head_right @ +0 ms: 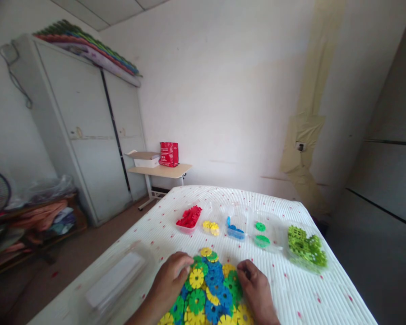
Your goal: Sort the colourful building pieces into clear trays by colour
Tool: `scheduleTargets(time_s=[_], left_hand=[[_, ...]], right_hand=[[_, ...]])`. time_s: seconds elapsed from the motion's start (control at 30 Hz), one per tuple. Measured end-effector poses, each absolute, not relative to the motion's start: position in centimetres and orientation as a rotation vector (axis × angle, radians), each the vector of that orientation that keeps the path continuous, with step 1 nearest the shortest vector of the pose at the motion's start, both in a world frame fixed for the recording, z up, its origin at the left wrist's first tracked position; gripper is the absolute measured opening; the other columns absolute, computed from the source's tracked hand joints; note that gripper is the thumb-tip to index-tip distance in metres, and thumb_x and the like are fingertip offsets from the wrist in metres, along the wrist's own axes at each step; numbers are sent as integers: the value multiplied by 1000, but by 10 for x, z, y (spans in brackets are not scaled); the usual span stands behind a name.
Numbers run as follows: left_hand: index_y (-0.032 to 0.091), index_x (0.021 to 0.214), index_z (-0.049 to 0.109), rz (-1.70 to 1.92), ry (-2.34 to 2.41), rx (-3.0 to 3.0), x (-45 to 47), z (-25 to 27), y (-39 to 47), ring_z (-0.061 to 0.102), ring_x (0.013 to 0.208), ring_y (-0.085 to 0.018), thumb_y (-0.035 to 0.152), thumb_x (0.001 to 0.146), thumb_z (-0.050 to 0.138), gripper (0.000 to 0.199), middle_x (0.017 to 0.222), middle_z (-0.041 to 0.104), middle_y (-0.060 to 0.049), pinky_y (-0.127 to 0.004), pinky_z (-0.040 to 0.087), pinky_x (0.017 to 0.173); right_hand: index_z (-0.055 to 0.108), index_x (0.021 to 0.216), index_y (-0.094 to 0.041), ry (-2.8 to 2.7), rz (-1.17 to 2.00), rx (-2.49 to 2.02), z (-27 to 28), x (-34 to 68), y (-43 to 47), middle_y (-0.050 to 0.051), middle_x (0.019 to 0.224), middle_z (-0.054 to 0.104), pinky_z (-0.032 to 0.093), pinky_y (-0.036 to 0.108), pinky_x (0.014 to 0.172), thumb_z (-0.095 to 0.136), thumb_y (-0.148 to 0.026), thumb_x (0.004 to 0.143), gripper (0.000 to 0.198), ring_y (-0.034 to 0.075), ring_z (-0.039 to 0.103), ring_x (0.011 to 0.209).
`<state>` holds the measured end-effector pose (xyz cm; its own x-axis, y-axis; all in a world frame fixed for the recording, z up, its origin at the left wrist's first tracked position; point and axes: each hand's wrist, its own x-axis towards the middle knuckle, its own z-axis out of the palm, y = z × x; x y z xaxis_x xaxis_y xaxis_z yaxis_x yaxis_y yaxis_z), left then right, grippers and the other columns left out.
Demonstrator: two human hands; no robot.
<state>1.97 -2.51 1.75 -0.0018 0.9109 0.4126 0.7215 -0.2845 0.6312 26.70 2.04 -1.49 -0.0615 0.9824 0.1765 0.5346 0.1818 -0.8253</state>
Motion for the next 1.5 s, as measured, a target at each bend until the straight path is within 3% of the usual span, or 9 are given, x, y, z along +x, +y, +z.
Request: scheduleTargets(time_s=[0.13,0.27,0.4,0.53,0.8,0.93,1.13,1.27,1.5], left_hand=[[21,109,62,1041,1771,2108,2,-8,-54,57,107,-23,38,83,48,34,112,64,-10,-38,46,92],[26,132,44,909,1785,2192,-3,-33,-71,42,126,-29,51,78,54,61,138,46,-10,-45,40,101],[25,141,31,816,1796,2182,6,-38,-71,27,135,-32,52,81,50,68,146,33,-10,-54,27,107],[25,143,26,742,1717,2140,21,-27,-62,22,136,-32,54,80,50,73,148,29,-10,-56,19,109],[32,136,40,873,1475,2136,55,-23,-50,27,134,-36,55,70,63,74,146,34,-11,-57,23,106],[32,129,49,970,1428,2104,66,-23,-43,34,131,-34,53,74,59,60,143,39,-10,-55,27,105],[21,96,67,1369,1508,1893,65,1,-10,55,109,-22,37,85,46,29,111,63,-11,-40,41,98],[20,84,66,1513,1501,1741,59,3,9,61,92,-20,34,83,45,25,92,67,-8,-34,47,87],[18,80,66,1447,1506,1589,38,-14,12,64,81,-21,39,79,49,27,82,70,-6,-32,49,76]], right_hand=[[57,69,-21,-1679,745,-1465,-14,268,20,1,67,63,42,26,61,45,-43,73,26,19,57,67],[59,73,-20,-1636,720,-1466,-16,271,20,2,71,64,43,27,62,45,-42,73,25,20,58,69],[60,78,-20,-1590,733,-1465,-16,272,19,1,68,65,43,27,59,45,-40,74,26,19,59,63],[62,83,-18,-1578,777,-1460,-12,270,18,3,72,68,44,28,59,45,-40,72,29,18,59,60],[65,80,-20,-1655,699,-1444,-9,269,18,3,77,70,47,29,67,47,-40,73,28,21,62,72],[64,78,-20,-1639,697,-1446,-9,272,19,3,78,69,46,30,69,46,-40,73,27,21,62,75],[63,74,-19,-1499,781,-1472,-5,271,19,-1,58,61,41,28,52,49,-39,69,25,16,53,52],[59,73,-20,-1355,983,-1442,4,273,18,-5,44,47,32,25,43,50,-40,65,23,13,43,42],[58,74,-19,-1346,1072,-1379,8,289,15,-5,48,49,35,24,46,50,-36,67,20,12,45,44]])
